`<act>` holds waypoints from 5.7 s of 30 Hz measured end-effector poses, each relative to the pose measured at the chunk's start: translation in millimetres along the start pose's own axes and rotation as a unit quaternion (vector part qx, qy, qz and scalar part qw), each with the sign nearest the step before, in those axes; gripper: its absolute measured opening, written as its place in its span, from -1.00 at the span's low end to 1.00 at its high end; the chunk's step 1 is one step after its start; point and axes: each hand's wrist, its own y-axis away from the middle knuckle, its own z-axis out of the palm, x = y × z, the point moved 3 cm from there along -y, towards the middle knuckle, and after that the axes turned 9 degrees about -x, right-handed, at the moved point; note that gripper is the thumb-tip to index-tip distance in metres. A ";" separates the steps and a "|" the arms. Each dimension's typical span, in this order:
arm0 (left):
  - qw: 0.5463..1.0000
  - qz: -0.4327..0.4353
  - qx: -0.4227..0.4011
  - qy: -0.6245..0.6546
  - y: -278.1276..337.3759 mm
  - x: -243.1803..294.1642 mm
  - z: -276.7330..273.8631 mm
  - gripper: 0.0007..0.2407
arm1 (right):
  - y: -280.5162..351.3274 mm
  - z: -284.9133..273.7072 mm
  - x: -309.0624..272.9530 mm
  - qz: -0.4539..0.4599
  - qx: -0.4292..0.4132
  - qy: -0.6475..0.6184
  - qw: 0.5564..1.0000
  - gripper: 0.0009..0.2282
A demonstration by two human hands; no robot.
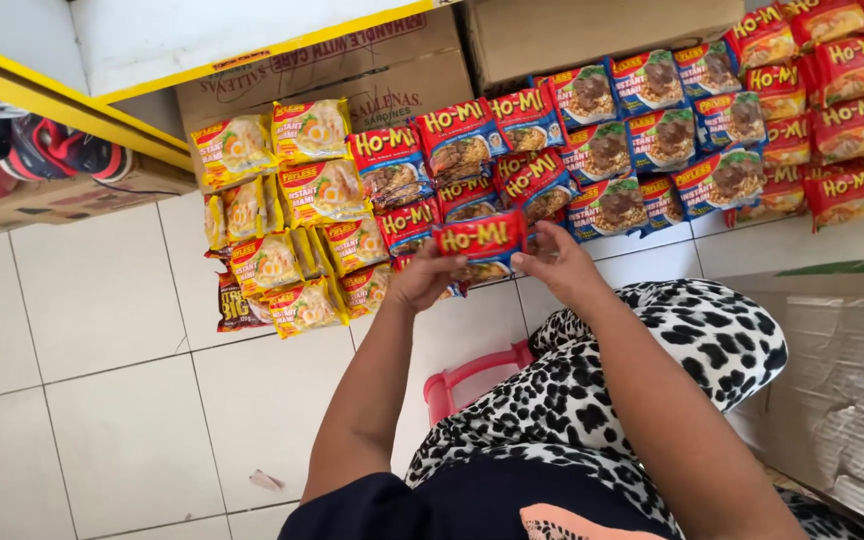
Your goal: Organizing and stacking instant noodle packets on the bottom shelf/floor area of a grocery store.
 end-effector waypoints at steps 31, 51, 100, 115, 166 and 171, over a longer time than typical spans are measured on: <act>0.925 -0.194 0.302 -0.122 53.6 -38.2 -104.8 -0.81 | 8.2 6.8 -5.4 0.020 -0.070 -0.069 0.995 -0.54; 0.996 -0.057 -0.043 -0.060 33.5 42.6 67.5 -0.45 | 25.0 7.9 -33.0 0.048 -0.071 -0.102 0.991 -0.28; 0.426 0.170 -0.534 -0.710 -155.7 -222.0 563.0 -0.57 | 405.1 -307.0 38.5 0.057 0.447 0.210 0.868 -0.32; 0.331 -0.066 -0.493 -0.802 -180.1 -259.1 538.2 -0.45 | 343.7 -325.3 92.1 0.147 0.277 0.118 0.942 -0.15; 0.199 -0.094 -0.471 -0.854 -188.5 -388.0 491.3 -0.77 | 347.8 -307.2 147.3 0.232 0.328 0.265 0.877 -0.35; 0.208 -0.089 -0.460 -0.859 -189.4 -387.4 485.3 -0.76 | 375.6 -318.5 169.3 0.170 0.367 0.268 0.875 -0.41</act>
